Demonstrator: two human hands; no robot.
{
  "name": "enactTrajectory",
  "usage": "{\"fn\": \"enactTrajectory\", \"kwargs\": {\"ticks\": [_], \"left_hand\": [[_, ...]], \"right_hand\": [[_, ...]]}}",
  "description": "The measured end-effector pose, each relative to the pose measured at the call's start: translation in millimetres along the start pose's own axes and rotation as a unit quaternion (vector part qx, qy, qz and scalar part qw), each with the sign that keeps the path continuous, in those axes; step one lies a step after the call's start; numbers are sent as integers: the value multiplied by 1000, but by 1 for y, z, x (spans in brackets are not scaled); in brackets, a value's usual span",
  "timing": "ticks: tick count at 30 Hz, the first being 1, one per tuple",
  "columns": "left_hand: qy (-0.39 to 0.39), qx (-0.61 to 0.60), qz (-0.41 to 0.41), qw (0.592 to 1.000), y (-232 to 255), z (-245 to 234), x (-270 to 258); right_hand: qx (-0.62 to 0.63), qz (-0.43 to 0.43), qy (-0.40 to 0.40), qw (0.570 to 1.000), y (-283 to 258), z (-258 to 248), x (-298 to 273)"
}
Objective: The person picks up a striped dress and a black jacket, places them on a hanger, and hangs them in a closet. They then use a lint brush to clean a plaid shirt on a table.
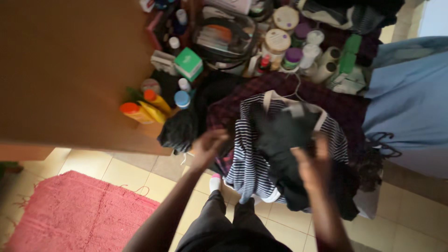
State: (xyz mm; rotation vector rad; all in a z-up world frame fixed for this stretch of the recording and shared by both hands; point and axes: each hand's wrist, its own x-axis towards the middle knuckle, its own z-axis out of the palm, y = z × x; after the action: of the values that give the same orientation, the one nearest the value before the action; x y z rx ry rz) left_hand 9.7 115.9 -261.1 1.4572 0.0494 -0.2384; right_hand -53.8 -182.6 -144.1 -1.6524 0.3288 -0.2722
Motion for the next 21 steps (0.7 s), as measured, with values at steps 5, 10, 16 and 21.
{"fn": "enactTrajectory", "kwargs": {"ticks": [5, 10, 16, 21], "left_hand": [[-30, -172, -96, 980, 22, 70, -12], [-86, -121, 51, 988, 16, 58, -13], [-21, 221, 159, 962, -16, 19, -22], [257, 174, 90, 946, -59, -39, -8]], "right_hand": [[-231, -82, -209, 947, 8, 68, -35], [-82, 33, -172, 981, 13, 80, -39], [44, 160, -141, 976, 23, 72, -26], [-2, 154, -144, 977, 19, 69, -28]]}}
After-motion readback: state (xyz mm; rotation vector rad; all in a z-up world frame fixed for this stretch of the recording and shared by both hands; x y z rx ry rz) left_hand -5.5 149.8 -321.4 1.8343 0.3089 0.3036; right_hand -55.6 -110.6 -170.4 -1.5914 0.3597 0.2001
